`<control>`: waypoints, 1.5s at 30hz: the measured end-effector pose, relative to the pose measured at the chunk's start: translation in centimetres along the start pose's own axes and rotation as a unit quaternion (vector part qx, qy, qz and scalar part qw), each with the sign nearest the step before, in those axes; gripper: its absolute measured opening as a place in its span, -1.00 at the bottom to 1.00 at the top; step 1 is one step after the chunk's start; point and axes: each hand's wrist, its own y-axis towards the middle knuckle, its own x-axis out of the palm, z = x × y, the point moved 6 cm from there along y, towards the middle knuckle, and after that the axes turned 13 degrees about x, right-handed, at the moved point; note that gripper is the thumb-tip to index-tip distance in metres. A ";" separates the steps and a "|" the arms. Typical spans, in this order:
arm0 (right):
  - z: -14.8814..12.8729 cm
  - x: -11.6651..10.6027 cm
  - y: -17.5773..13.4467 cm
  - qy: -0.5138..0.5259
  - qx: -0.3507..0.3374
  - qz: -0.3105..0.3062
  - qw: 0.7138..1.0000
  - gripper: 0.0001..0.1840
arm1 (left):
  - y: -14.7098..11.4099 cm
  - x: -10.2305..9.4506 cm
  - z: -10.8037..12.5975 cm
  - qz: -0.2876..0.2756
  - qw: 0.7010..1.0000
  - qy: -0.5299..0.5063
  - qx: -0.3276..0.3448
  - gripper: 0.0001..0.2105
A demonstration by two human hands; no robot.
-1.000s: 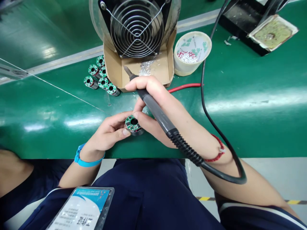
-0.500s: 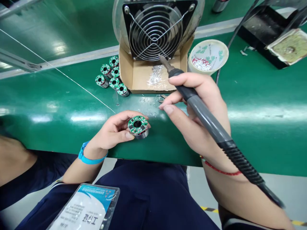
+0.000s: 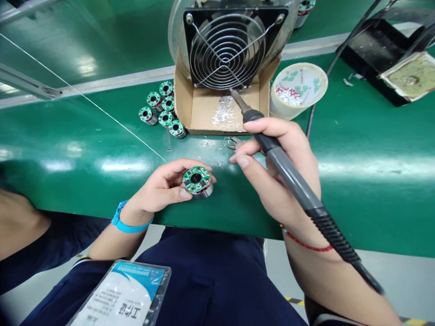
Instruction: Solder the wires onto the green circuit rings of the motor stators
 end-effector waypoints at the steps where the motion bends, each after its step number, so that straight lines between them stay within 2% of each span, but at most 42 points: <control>1: 0.1 0.1 0.0 0.006 0.001 -0.009 1.000 -0.52 | 0.0 0.0 0.0 0.001 1.000 -0.002 0.002 -0.48; 5: -0.2 0.5 -0.1 0.017 -0.021 -0.033 0.999 -0.47 | 0.2 0.2 0.1 0.006 0.999 -0.042 0.013 -0.53; 9: -0.7 0.8 -0.4 0.003 -0.014 -0.045 0.999 -0.50 | 0.5 0.7 0.3 0.019 0.990 -0.136 0.025 -0.60; 15: -1.1 1.1 -0.8 -0.009 -0.026 -0.079 0.997 -0.42 | 0.5 1.0 -0.1 0.021 0.985 -0.169 -0.013 -0.60; 19: -1.2 1.8 -0.8 -0.022 -0.026 -0.121 0.992 -0.38 | 0.3 1.0 -0.4 0.007 0.987 -0.159 -0.011 -0.60; 23: -1.5 2.8 -0.7 -0.018 -0.019 -0.169 0.985 -0.39 | -0.2 0.9 -0.9 -0.004 0.994 -0.107 -0.022 -0.51; 29: -2.0 3.3 -0.6 -0.026 0.006 -0.204 0.979 -0.46 | -0.8 0.7 -1.0 -0.038 0.997 -0.052 -0.041 -0.43; 36: -3.7 3.7 -0.6 -0.063 -0.025 -0.202 0.977 -0.54 | -0.6 0.6 -0.8 -0.035 0.998 -0.031 -0.031 -0.43; 45: -3.7 3.6 -1.2 -0.069 -0.047 -0.181 0.980 -0.57 | -0.6 0.2 -0.7 -0.023 0.999 -0.012 0.024 -0.49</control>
